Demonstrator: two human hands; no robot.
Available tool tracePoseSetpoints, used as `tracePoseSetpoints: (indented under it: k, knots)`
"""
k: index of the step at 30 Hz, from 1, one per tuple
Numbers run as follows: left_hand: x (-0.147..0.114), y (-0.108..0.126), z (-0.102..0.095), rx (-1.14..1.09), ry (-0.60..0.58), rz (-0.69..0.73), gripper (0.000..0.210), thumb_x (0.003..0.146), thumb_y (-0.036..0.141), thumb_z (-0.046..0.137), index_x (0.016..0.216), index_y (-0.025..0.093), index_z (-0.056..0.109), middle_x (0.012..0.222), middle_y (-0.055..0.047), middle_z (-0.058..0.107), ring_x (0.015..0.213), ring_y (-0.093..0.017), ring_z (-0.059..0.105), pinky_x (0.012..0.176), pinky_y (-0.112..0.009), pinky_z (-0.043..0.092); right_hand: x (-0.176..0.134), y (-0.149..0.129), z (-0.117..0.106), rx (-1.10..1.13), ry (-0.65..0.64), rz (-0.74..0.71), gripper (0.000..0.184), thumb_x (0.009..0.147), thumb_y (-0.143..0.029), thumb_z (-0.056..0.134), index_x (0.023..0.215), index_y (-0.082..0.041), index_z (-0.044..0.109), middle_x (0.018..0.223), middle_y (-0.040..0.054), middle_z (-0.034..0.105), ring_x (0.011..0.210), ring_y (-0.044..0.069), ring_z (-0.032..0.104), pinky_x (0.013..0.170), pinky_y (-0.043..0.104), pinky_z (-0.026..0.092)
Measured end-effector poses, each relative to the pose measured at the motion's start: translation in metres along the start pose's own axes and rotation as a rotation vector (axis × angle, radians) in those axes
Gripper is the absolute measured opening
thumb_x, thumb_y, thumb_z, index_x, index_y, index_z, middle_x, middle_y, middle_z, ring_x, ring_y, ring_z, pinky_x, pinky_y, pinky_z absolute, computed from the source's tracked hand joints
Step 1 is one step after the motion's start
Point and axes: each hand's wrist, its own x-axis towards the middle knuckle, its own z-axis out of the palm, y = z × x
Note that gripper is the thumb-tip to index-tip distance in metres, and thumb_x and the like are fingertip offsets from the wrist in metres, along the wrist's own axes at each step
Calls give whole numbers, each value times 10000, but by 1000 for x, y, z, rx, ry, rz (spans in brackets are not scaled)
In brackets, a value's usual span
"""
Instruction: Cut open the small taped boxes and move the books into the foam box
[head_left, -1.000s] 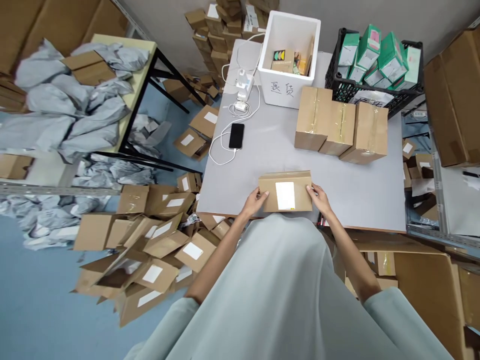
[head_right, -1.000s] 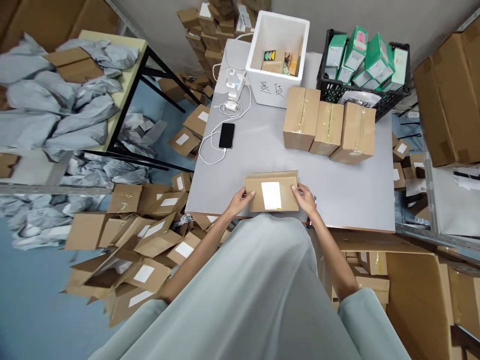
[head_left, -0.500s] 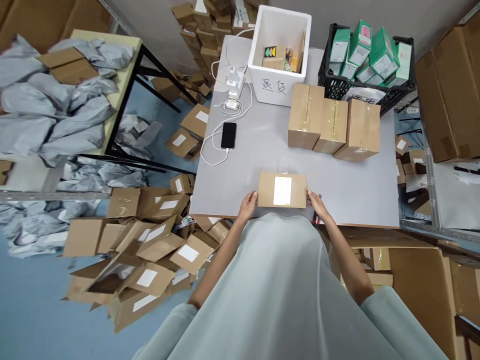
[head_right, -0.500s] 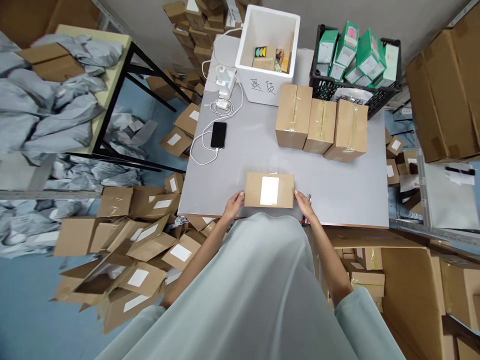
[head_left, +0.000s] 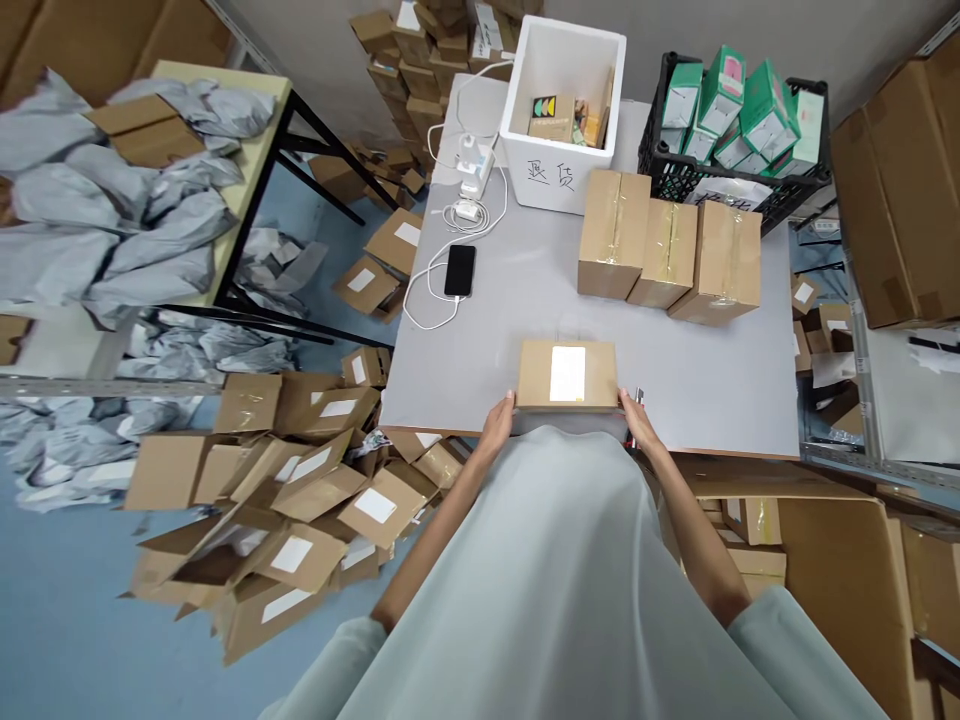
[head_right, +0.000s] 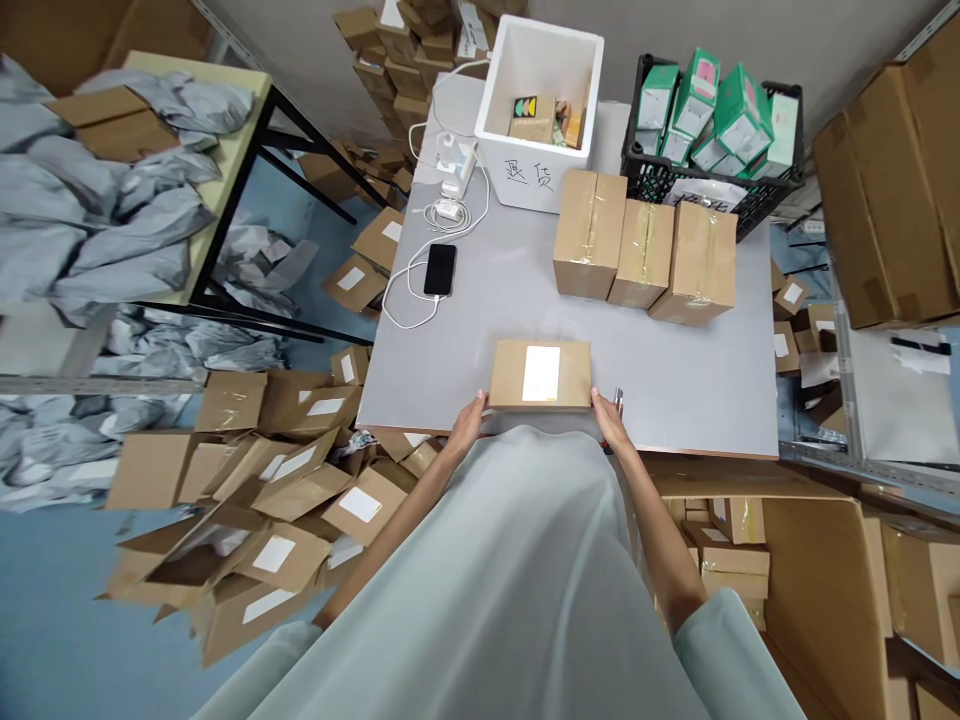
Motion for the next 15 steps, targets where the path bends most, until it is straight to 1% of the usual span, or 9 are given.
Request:
tracePoseSetpoints:
  k: [4,6,8,10,12,15]
  knots:
    - [-3,23,-3,-1,53,115,707,1114,726,356,1405,200,728,1532,-145,708,1486,-321,622,1219,-523,534,-7,-23,-1,11,46,-77,857,1031,-903,347,1567,-324,679,1615,65,657,1534,377,585,1277,622,488]
    - [-4,35,-4,2,81,155,722,1116,726,346,1456,197,701,1572,-150,677,1494,-309,615,1227,-505,526,-9,-33,-2,16,70,-102,843,1033,-900,354,1601,-346,640,1656,32,620,1564,365,554,1300,619,457]
    - [-4,45,-5,-4,101,188,732,1113,730,354,1499,198,676,1613,-159,642,1514,-309,596,1235,-492,517,-10,-41,-2,21,60,-117,824,1042,-886,363,1637,-365,593,1669,14,608,1592,349,523,1310,604,442]
    - [-4,51,-6,-20,115,196,745,1104,738,372,1523,194,661,1643,-172,612,1533,-321,578,1240,-489,512,-11,-46,-2,28,41,-117,816,1049,-873,372,1661,-367,559,1659,19,619,1588,345,528,1306,592,447]
    - [-3,53,-6,-38,123,175,758,1095,747,391,1528,185,658,1644,-183,610,1542,-337,568,1241,-500,510,-12,-48,0,33,42,-98,841,1043,-880,374,1671,-348,550,1642,43,636,1546,358,576,1293,599,458]
    - [-1,51,-7,-53,91,157,774,1091,755,384,1511,173,674,1626,-186,627,1542,-352,568,1243,-520,506,-13,-47,5,48,71,-54,905,1016,-912,382,1660,-304,570,1616,89,656,1468,384,643,1277,632,465]
